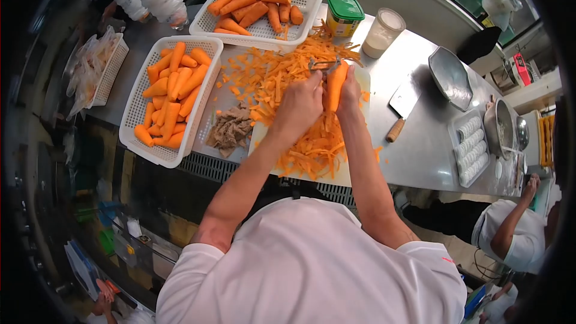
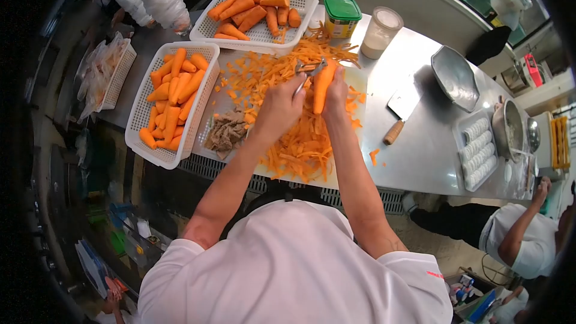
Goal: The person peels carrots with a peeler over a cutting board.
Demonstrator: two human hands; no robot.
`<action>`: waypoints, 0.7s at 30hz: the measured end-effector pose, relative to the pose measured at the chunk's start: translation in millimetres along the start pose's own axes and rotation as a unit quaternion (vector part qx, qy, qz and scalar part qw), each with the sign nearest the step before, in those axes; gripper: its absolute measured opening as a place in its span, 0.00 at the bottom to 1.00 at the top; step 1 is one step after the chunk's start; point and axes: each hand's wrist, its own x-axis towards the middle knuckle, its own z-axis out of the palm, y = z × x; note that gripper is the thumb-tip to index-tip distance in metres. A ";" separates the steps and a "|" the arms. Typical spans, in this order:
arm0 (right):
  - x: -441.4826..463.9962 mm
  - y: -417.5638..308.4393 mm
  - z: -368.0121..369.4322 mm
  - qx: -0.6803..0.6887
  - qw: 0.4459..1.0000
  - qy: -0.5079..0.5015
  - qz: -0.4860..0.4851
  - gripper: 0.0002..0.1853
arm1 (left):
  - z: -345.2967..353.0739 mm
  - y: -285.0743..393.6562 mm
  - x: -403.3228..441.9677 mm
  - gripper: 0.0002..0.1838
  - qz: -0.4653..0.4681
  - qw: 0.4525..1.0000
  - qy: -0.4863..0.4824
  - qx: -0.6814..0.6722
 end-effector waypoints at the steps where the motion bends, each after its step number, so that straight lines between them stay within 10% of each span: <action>1: 2.5 -0.8 -1.1 0.002 1.000 0.001 -0.002 0.32 | 0.4 4.8 -17.0 0.18 0.005 1.000 -0.011 0.020; 6: 15.2 5.4 -27.1 0.117 0.993 -0.031 -0.006 0.33 | -21.0 9.1 -67.5 0.18 -0.013 0.990 -0.138 0.009; 16: 9.5 -3.4 -17.8 0.117 0.992 -0.049 0.021 0.30 | 0.1 12.9 -53.9 0.18 0.021 0.998 -0.026 0.051; 18: 19.3 -3.4 -28.1 0.119 0.992 -0.019 -0.018 0.31 | -25.1 17.4 -78.5 0.19 -0.021 0.983 -0.181 -0.030; 21: 14.7 -1.0 -21.0 0.088 0.995 -0.029 -0.021 0.31 | -30.4 29.5 -46.7 0.19 -0.023 0.998 -0.059 -0.014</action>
